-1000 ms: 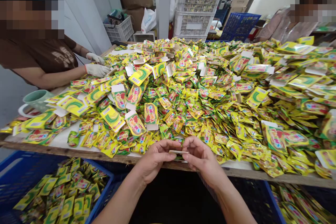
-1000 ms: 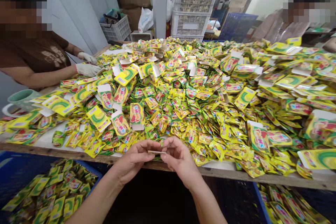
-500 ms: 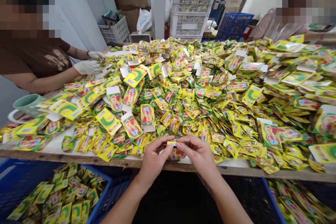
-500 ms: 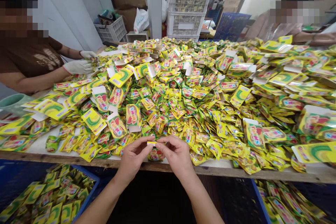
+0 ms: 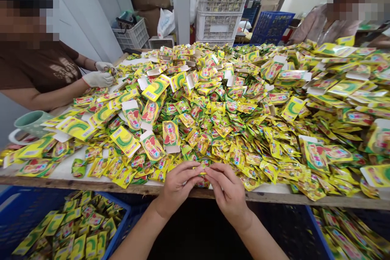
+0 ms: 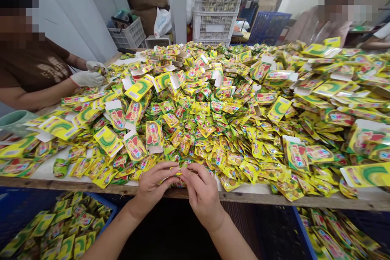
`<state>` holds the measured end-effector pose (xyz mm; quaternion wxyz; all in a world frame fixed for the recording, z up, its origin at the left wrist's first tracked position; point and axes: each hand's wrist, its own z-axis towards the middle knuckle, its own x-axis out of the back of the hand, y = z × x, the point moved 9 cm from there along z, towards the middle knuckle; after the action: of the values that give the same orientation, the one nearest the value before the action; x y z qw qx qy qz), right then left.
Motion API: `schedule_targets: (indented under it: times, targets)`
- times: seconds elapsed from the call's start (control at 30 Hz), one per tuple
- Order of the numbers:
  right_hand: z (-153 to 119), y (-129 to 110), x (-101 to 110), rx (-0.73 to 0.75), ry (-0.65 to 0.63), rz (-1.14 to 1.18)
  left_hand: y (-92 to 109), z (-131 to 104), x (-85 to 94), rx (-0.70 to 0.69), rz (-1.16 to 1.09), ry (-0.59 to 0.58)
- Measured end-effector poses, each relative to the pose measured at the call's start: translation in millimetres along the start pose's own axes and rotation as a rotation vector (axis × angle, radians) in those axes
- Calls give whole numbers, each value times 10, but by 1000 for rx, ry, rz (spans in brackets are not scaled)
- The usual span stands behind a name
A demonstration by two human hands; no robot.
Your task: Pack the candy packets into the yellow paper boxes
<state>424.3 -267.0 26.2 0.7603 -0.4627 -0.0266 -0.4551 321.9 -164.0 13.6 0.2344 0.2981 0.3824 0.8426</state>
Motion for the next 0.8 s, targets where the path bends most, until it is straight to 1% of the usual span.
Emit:
schedule_targets:
  times: [0.07, 0.1, 0.2, 0.27, 0.4, 0.53, 0.6, 0.73, 0.8]
  targets:
    - [-9, -14, -10, -8, -9, 3, -18, -21, -22, 23, -21, -24]
    - [0, -5, -10, -33, -8, 19, -50, -25, -26, 67, -21, -25]
    - [37, 45, -18, -124, 4, 72, -200, -46, -38, 266, -8, -28]
    - [48, 42, -38, -122, 6, 73, -252, -63, -66, 342, -22, -51]
    - [50, 6, -49, -51, 3, 46, -242, -75, -107, 327, -58, -84]
    - [83, 51, -81, -103, -76, 53, -193, -66, -124, 262, -72, -109]
    - [80, 54, -100, -118, -92, 40, -172, -60, -120, 252, -56, -116]
    - [6, -7, -92, -65, -12, -12, -143, -78, -119, 267, -55, -128]
    - [-25, -18, -94, -64, -4, 2, -139, -91, -128, 269, -82, -123]
